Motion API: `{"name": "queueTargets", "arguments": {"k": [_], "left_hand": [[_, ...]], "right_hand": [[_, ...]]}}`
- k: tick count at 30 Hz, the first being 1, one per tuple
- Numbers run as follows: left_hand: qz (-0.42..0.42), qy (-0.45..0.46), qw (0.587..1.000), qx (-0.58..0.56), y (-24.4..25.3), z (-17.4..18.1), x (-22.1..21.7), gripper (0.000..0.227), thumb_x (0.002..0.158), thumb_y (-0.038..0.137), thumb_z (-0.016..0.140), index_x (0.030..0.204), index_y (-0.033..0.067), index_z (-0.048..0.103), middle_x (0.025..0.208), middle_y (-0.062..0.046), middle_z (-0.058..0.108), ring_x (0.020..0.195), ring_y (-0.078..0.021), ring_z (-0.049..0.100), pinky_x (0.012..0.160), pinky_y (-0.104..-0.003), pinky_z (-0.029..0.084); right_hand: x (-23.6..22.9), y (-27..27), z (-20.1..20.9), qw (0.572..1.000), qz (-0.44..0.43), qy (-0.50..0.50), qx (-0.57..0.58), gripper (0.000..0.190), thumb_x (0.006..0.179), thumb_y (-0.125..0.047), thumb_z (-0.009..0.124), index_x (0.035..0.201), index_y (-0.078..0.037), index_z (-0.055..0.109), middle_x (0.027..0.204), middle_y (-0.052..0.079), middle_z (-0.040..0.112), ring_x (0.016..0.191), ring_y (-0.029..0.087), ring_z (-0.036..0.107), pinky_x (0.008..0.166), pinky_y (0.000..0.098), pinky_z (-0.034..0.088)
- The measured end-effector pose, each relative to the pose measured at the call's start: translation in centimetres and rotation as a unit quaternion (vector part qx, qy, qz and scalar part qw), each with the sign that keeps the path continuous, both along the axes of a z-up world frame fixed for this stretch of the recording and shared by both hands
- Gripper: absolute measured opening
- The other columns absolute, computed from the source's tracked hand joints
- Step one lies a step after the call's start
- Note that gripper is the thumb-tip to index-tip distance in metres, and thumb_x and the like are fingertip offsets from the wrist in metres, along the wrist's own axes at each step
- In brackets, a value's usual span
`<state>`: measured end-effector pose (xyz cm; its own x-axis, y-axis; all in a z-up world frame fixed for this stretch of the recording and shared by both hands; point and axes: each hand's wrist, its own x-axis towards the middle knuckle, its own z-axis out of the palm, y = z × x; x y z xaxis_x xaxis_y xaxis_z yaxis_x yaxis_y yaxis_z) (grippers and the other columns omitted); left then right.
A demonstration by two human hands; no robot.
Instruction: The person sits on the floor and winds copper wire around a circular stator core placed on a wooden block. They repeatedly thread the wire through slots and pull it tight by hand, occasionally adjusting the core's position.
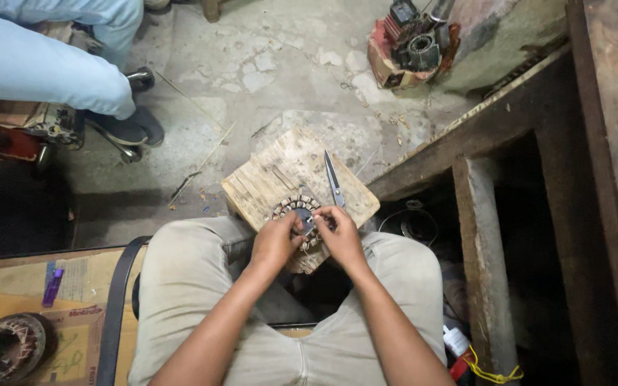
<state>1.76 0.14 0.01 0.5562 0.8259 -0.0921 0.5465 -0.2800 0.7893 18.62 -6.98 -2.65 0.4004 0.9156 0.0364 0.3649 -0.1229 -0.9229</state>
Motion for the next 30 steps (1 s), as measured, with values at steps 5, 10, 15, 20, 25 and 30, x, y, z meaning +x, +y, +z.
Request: {"name": "queueTargets", "arguments": {"k": [5,10,15,20,25,30], "left_hand": [[0.005,0.034,0.999,0.032,-0.7,0.0,0.3,0.024,0.076,0.005,0.075,0.096,0.0102,0.061,0.084,-0.015,0.072,0.084,-0.039,0.07,0.072,-0.051,0.054],[0.017,0.073,0.99,0.119,-2.0,0.0,1.6,0.029,0.076,0.005,0.072,0.101,0.0043,0.057,0.093,-0.019,0.069,0.086,-0.0411,0.069,0.07,-0.053,0.054],[0.023,0.101,0.98,0.17,-3.0,0.4,2.2,0.038,0.073,0.008,0.075,0.105,0.0039,0.055,0.097,-0.016,0.066,0.092,-0.0367,0.068,0.07,-0.047,0.057],[-0.001,0.147,0.966,0.213,-3.5,-0.3,2.5,0.032,0.079,0.001,0.071,0.106,0.0063,0.054,0.1,-0.013,0.063,0.093,-0.0315,0.069,0.069,-0.04,0.059],[-0.02,0.164,0.954,0.252,-3.8,-1.8,2.8,0.031,0.074,-0.002,0.064,0.102,0.004,0.053,0.099,-0.013,0.062,0.096,-0.0318,0.068,0.069,-0.037,0.06],[-0.019,0.189,0.951,0.244,-3.5,-3.9,2.7,0.017,0.09,0.0,0.059,0.105,0.0019,0.052,0.1,-0.016,0.061,0.095,-0.0309,0.068,0.073,-0.037,0.06]], "right_hand": [[-0.1,0.1,-0.5,0.998,0.001,0.048,-0.03,0.015,0.095,-0.011,0.069,0.107,-0.003,0.072,0.096,0.005,0.071,0.081,0.011,0.062,0.073,0.0262,0.052],[-0.1,0.1,-0.3,1.0,0.003,0.023,-0.015,0.014,0.094,-0.011,0.07,0.106,-0.003,0.072,0.097,0.006,0.074,0.084,0.011,0.065,0.075,0.0262,0.053],[-0.3,0.0,0.1,1.0,0.002,0.004,-0.023,0.015,0.093,-0.011,0.07,0.105,-0.003,0.072,0.097,0.006,0.074,0.085,0.013,0.067,0.077,0.0273,0.053],[-0.3,0.0,0.0,1.0,0.015,-0.002,-0.006,0.015,0.093,-0.01,0.07,0.105,-0.002,0.071,0.097,0.008,0.075,0.085,0.014,0.067,0.078,0.0281,0.054],[-0.4,0.0,0.1,0.999,0.008,0.03,-0.028,0.014,0.094,-0.01,0.069,0.105,-0.003,0.07,0.095,0.006,0.074,0.08,0.011,0.066,0.072,0.0267,0.054],[-0.5,0.0,-0.1,1.0,0.01,0.016,-0.018,0.014,0.094,-0.01,0.07,0.104,-0.002,0.072,0.093,0.006,0.075,0.078,0.01,0.064,0.071,0.0263,0.053]]}}
